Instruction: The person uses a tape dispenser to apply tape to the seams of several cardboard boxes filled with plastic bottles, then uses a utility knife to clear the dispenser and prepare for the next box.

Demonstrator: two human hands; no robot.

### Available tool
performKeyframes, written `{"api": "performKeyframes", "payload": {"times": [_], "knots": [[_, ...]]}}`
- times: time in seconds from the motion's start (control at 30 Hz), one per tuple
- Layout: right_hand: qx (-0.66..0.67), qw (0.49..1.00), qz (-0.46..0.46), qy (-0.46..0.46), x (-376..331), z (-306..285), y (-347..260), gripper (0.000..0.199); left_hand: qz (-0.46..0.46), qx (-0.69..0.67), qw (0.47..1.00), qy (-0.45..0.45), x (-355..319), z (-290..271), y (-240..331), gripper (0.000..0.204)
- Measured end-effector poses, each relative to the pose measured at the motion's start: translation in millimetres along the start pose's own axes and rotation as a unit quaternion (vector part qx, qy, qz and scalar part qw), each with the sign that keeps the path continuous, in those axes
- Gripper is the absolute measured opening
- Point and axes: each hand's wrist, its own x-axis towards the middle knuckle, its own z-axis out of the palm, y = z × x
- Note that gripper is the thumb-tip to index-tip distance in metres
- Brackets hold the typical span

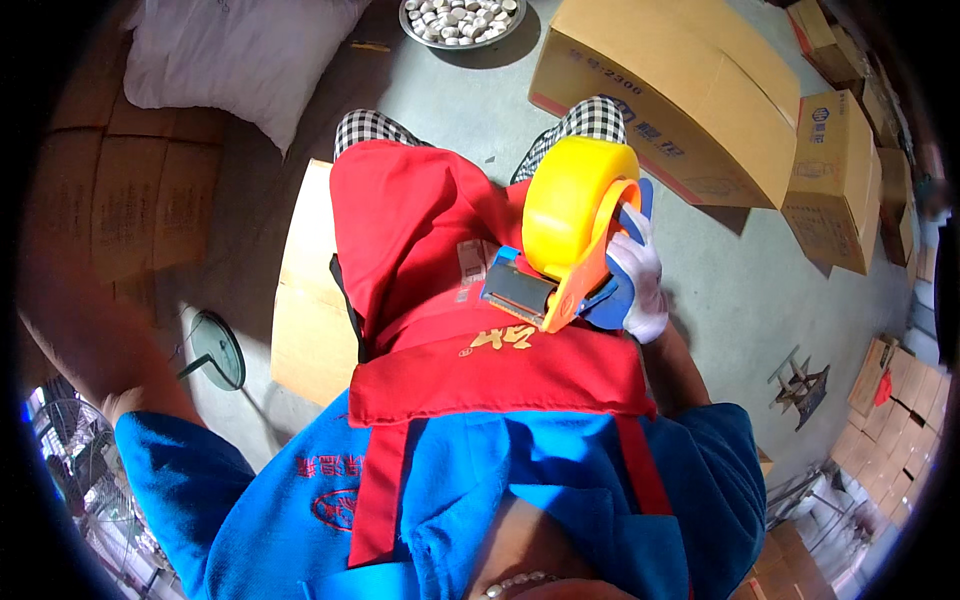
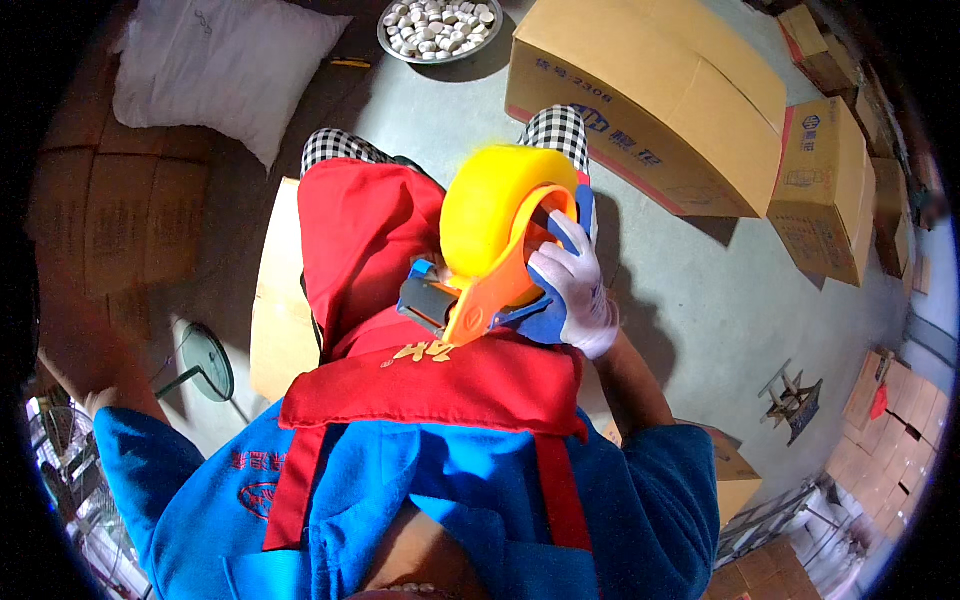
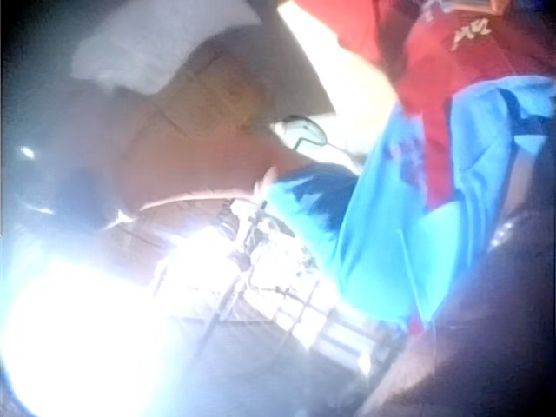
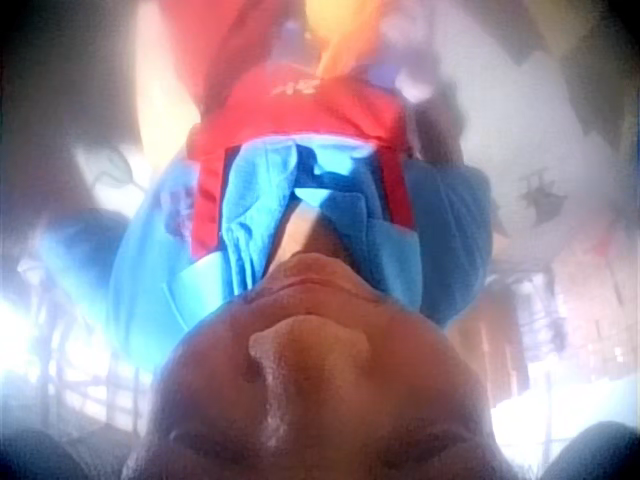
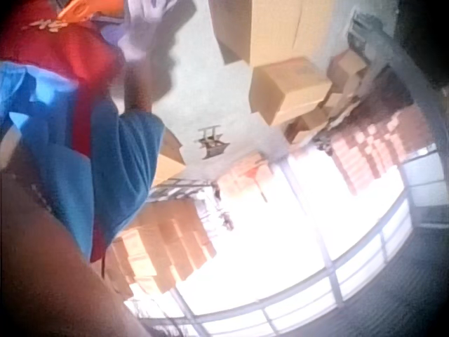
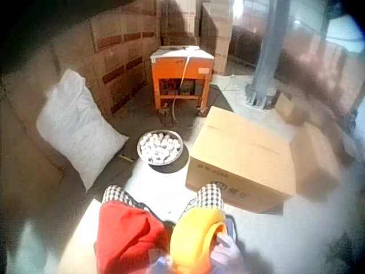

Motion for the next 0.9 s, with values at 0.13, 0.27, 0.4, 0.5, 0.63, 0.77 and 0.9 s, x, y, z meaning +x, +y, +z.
{"api": "performKeyframes", "payload": {"times": [0.13, 0.27, 0.4, 0.5, 0.63, 0.77, 0.9], "knots": [[-0.023, 0.998, -0.051, -0.041, -18, 3, 6, 0.038, -0.026, 0.005, 0.997, -0.079, -29, 37, -13, 0.043], [-0.184, 0.976, -0.105, 0.042, -22, 10, 11, 0.032, -0.058, -0.175, 0.957, -0.223, -76, 116, -26, 0.044], [-0.160, 0.979, -0.106, 0.069, -4, -11, 23, 0.035, -0.099, -0.435, 0.837, -0.316, -100, 163, -28, 0.039], [0.322, 0.915, 0.207, 0.128, 4, -15, 14, 0.048, -0.248, -0.601, 0.687, -0.325, -107, 199, 1, 0.042], [0.156, 0.943, 0.165, 0.242, 51, -18, 6, 0.060, 0.164, 0.404, 0.809, -0.395, -115, 225, -25, 0.057], [0.138, 0.945, 0.128, 0.268, 55, 1, 21, 0.079, -0.104, -0.339, 0.868, -0.348, -106, 234, 20, 0.051], [0.295, 0.872, 0.133, 0.367, 105, 7, -7, 0.083, -0.190, -0.275, 0.864, -0.377, -134, 265, 33, 0.034]]}}
